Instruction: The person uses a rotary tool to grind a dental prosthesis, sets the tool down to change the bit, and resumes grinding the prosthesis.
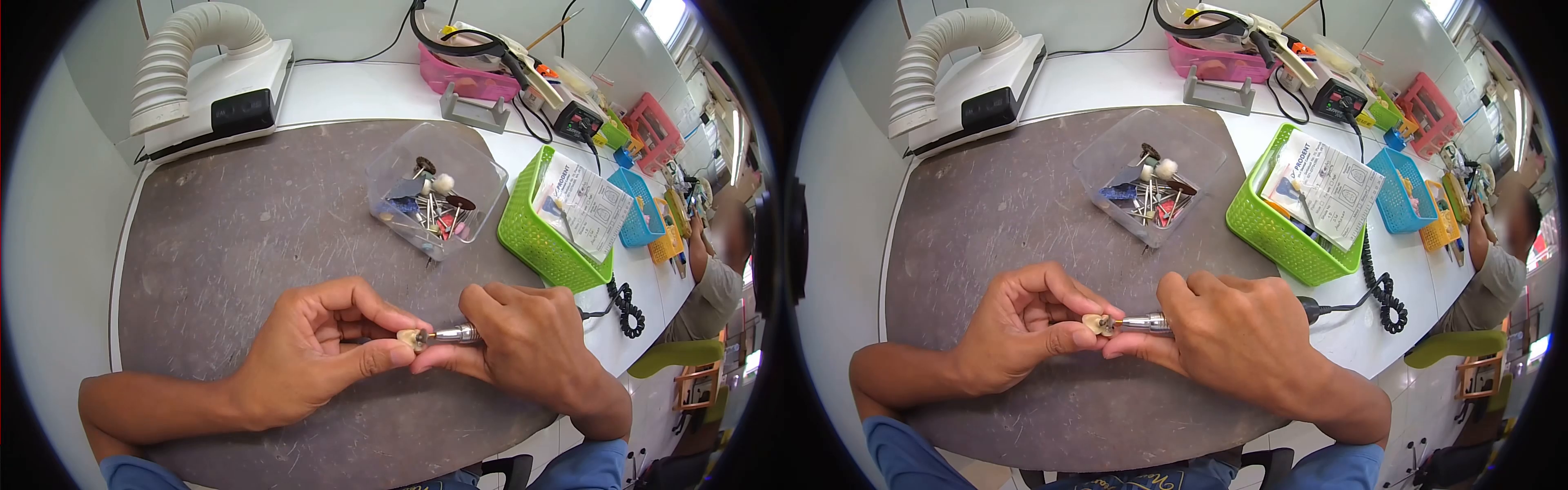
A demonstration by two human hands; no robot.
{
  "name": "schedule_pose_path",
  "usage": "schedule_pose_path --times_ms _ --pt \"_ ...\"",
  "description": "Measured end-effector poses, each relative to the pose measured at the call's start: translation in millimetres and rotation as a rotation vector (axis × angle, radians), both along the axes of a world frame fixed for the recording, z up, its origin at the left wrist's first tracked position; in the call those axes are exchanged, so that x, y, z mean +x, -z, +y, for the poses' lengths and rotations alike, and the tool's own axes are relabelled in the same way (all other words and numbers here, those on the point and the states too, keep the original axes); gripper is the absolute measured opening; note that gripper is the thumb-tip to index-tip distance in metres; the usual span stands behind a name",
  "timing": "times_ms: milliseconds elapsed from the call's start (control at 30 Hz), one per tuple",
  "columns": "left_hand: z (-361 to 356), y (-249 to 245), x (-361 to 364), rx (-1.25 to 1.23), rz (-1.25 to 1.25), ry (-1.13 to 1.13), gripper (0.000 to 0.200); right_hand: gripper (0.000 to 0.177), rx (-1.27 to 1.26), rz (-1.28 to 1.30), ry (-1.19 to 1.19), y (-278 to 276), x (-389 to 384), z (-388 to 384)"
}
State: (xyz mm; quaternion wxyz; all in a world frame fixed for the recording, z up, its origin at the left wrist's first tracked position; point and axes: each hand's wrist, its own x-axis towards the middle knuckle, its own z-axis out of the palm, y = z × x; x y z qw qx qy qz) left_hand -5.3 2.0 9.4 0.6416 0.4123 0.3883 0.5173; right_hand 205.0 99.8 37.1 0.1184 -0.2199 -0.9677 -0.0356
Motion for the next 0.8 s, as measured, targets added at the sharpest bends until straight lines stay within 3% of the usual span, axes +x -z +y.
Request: schedule_pose_path --times_ms 800 --pt "-0.7 -1.8 1.0 -0.03 -0.011 -0.017 0.018 0.063 -0.002 0.043 -0.008 -1.2 -0.2 0.3"
